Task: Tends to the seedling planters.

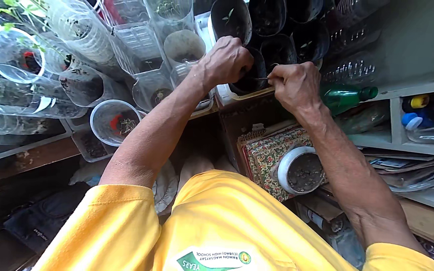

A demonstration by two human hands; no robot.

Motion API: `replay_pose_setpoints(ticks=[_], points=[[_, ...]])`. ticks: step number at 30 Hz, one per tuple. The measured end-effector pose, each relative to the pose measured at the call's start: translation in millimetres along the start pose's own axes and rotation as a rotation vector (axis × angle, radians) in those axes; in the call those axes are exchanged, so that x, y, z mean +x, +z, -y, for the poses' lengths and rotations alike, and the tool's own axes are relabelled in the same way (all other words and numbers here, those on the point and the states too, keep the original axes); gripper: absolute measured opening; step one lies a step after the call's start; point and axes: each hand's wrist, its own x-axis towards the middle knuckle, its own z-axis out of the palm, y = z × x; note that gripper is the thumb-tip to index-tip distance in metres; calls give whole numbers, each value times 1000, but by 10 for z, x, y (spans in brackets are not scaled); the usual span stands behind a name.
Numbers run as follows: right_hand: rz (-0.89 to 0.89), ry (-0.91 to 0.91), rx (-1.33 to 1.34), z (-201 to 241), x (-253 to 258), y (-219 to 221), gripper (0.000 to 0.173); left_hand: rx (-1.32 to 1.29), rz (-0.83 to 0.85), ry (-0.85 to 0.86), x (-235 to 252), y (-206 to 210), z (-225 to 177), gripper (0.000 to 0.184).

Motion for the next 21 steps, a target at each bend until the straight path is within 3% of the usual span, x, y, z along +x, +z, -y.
replay_pose_setpoints(ticks=[4,13,21], points=[[77,69,10,68,47,-80,19,1,-19,7,4,6,5,19],[40,-269,-159,91,-44,-419,19,-1,3,4,2,-41,4,16],[117,-221,-290,229,96,-392,18,-8,44,11,11,-34,13,13]])
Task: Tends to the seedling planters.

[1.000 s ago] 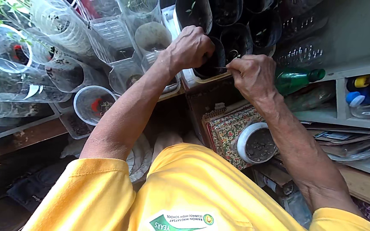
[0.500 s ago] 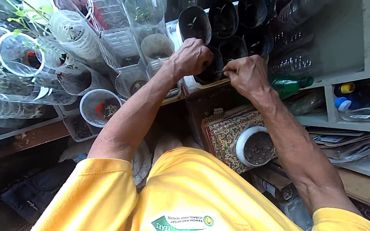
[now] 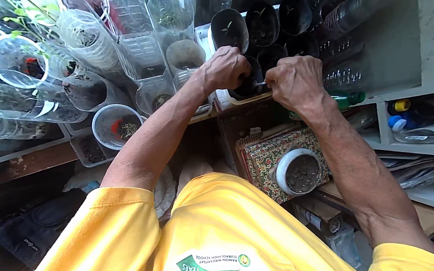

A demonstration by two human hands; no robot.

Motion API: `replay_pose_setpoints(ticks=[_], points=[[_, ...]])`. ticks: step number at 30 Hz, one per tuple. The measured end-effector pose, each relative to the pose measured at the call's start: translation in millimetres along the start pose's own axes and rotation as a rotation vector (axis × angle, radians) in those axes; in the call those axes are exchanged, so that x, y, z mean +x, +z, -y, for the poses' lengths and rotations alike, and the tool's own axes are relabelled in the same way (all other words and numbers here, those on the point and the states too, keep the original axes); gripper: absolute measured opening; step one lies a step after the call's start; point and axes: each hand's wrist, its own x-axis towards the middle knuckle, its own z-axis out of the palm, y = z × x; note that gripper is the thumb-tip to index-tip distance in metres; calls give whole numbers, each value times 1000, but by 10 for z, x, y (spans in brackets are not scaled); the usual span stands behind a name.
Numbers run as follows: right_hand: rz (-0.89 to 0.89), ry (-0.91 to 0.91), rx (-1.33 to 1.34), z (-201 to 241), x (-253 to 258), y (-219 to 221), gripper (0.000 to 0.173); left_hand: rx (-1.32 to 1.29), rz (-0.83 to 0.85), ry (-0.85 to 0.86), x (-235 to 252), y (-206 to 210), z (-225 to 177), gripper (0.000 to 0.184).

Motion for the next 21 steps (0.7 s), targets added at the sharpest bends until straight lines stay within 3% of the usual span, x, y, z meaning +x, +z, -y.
replay_pose_setpoints(ticks=[21], points=[[156,146,96,-23,337,9,16,1,84,-66,13,-59,-87,17]])
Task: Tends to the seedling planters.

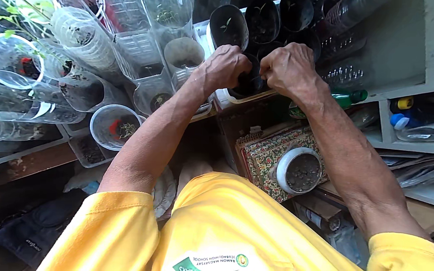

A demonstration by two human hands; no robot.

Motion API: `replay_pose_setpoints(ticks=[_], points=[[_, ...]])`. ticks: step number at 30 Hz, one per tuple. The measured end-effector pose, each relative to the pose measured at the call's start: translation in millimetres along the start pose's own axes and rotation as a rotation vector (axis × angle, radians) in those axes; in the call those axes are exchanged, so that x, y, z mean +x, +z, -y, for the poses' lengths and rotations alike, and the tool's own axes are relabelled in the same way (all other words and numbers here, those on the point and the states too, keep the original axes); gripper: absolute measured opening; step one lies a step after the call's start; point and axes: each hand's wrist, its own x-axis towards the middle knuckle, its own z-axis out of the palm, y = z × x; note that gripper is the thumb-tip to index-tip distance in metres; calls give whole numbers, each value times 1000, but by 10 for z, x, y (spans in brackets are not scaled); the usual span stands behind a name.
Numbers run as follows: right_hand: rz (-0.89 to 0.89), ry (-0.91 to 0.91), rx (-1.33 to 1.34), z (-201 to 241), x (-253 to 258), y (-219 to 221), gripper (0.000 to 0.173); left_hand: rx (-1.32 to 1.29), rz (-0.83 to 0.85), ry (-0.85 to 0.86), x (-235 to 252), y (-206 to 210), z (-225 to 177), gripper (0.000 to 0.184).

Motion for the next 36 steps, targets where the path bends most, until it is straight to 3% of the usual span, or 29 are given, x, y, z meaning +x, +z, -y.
replay_pose_setpoints(ticks=[8,17,20,23,24,36], points=[[-107,-17,89,-80,-323,77,19,-42,26,3,15,-122,4,14],[-535,29,298,-62,-922,755,22,-114,-18,29,-105,-163,-61,33],[-594,20,366,-17,-1057,927,22,-128,-152,52,-190,-120,-85,54],[-626,44,402,7,-1063,1030,22,-92,-156,4,-248,-97,-175,98],[-629,50,412,12,-1065,1056,22,-68,-154,-8,-246,-69,-207,105],[-714,96,525,0,-1102,1324,25,13,-181,-4,-124,93,-227,82]])
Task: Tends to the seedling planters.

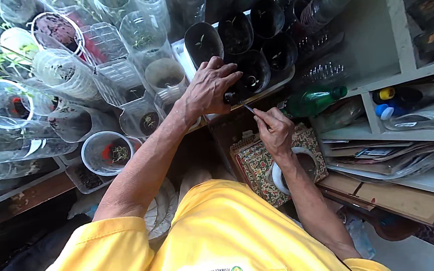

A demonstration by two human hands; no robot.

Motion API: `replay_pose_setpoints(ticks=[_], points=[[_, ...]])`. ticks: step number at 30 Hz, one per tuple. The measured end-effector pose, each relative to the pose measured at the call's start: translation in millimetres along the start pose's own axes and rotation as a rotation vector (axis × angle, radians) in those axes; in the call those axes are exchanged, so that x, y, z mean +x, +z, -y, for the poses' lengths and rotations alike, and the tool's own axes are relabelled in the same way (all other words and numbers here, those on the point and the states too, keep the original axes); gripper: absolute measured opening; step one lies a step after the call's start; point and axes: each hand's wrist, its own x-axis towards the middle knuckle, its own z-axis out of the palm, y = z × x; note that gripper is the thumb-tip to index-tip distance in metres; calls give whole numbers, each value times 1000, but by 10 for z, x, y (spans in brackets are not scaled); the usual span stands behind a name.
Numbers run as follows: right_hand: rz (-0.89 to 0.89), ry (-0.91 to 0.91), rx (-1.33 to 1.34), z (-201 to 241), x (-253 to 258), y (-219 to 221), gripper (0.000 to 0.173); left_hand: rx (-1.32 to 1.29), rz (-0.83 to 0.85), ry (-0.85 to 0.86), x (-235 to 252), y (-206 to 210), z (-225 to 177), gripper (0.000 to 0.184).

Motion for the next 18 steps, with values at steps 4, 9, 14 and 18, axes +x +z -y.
replay_pose_setpoints(ticks=[4,9,14,18], points=[[9,29,50,-6,-61,-34,29,28,-28,-10,-22,28,-30,76],[-33,36,116,-14,55,43,23,78,-115,-131,-146,69,-320,91],[-26,35,98,30,-4,66,26,45,-482,-385,-151,339,-653,98],[-65,26,130,66,1,58,24,-104,-737,-336,-282,526,-887,76]])
